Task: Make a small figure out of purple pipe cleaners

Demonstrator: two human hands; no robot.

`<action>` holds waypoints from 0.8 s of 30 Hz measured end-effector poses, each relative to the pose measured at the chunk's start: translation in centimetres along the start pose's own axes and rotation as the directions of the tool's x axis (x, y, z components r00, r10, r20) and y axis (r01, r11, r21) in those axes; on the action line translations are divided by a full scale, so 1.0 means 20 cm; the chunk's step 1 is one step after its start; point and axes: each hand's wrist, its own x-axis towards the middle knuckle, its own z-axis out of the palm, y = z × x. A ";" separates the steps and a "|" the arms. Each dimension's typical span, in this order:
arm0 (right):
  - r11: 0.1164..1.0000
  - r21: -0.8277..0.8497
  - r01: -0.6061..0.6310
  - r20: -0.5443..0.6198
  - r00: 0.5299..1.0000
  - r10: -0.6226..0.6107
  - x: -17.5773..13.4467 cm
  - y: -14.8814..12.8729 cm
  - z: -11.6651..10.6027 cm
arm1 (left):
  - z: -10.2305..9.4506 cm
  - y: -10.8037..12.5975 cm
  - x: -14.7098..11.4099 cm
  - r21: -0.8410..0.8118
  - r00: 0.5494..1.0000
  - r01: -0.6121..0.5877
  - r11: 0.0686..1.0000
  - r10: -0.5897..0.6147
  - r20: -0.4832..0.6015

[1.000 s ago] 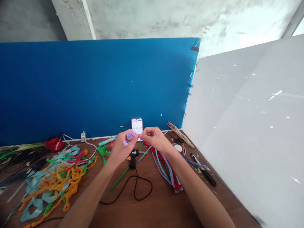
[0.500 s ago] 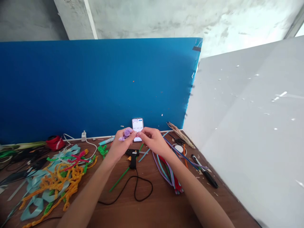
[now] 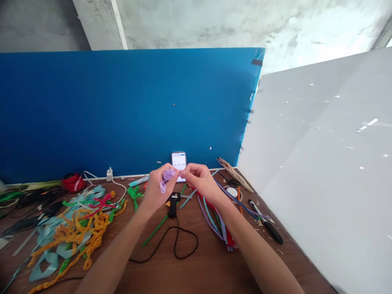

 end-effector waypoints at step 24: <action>0.751 0.533 -0.390 0.282 0.919 0.277 0.02 0.01 -0.03 | -0.02 -0.05 0.01 0.178 0.973 -0.230 0.957 0.228 0.033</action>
